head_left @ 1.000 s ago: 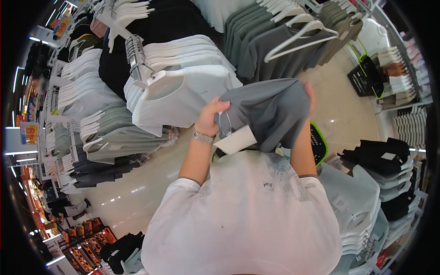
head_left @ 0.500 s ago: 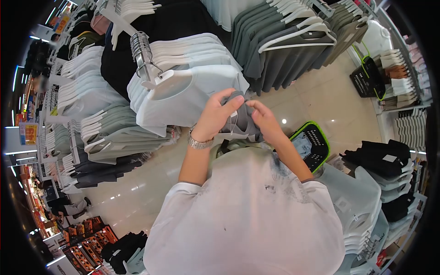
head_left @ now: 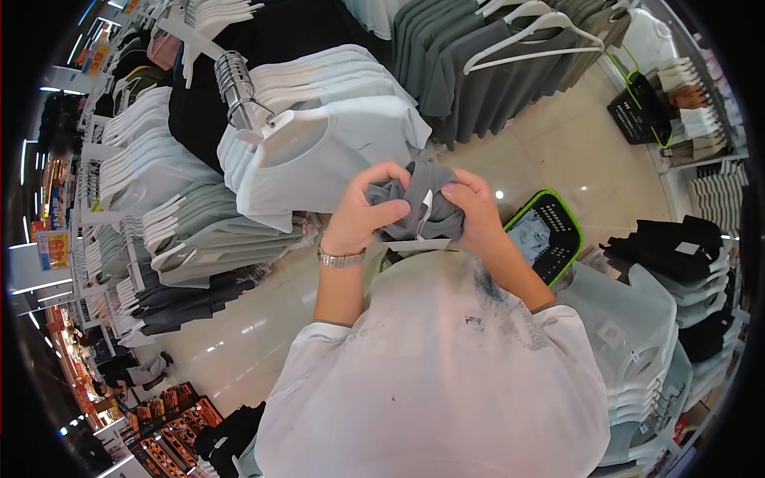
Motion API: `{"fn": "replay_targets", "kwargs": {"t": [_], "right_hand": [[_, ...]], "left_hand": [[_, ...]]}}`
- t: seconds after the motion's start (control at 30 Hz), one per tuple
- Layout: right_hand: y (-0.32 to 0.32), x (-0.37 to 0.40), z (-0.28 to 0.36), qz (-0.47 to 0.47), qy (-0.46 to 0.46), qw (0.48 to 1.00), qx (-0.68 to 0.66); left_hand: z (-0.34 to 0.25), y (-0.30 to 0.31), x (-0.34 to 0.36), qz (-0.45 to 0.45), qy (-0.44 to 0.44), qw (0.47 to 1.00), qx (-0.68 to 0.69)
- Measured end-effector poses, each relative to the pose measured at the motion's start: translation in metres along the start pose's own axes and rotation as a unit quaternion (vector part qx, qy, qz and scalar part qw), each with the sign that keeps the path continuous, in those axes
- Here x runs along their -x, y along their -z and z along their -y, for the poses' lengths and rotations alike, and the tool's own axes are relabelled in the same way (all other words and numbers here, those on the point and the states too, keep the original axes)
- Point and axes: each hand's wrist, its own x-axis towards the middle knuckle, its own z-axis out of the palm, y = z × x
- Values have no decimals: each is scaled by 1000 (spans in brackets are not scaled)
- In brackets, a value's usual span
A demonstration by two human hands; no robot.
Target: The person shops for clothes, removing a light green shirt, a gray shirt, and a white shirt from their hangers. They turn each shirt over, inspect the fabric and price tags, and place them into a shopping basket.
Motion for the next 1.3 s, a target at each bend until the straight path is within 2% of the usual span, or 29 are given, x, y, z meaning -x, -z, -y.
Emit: {"fn": "replay_targets", "kwargs": {"t": [0.07,0.17,0.27,0.37,0.47,0.53,0.77,0.87,0.97,1.0,1.07,1.17,1.2,1.3], "right_hand": [[-5,6,1,-16,3,1000,4],[-7,15,2,-15,-15,1000,-6],[-11,25,2,-34,-3,999,1],[-11,32,-2,-64,-11,998,-16],[0,34,-12,-48,-10,999,-22],[-5,37,-11,-60,-19,998,-28],[-2,43,-19,-33,-21,999,5],[14,35,-21,-31,16,992,121],[49,24,-17,16,15,998,52],[56,24,-10,18,9,996,91],[69,24,2,21,-2,985,169],[96,16,1,80,-106,908,397],[88,17,10,117,-181,886,410],[85,5,-7,184,-225,877,383]], "left_hand": [[-3,-5,6,2,4,1000,-18],[-17,-18,12,16,-2,987,-162],[-20,-27,20,-34,103,973,-202],[-1,-23,23,-74,59,993,-71],[5,-22,23,-69,39,991,111],[8,-22,24,-59,41,989,127],[12,-20,26,-76,46,987,131],[3,-14,24,-99,12,993,61],[-3,3,28,-207,-18,978,-30],[-5,13,28,-226,-23,973,-28],[-11,33,31,-190,-19,981,-15],[-14,33,36,-146,-23,987,-68],[-13,28,36,-117,-20,988,-98],[-1,19,33,-74,1,989,-125]]}}
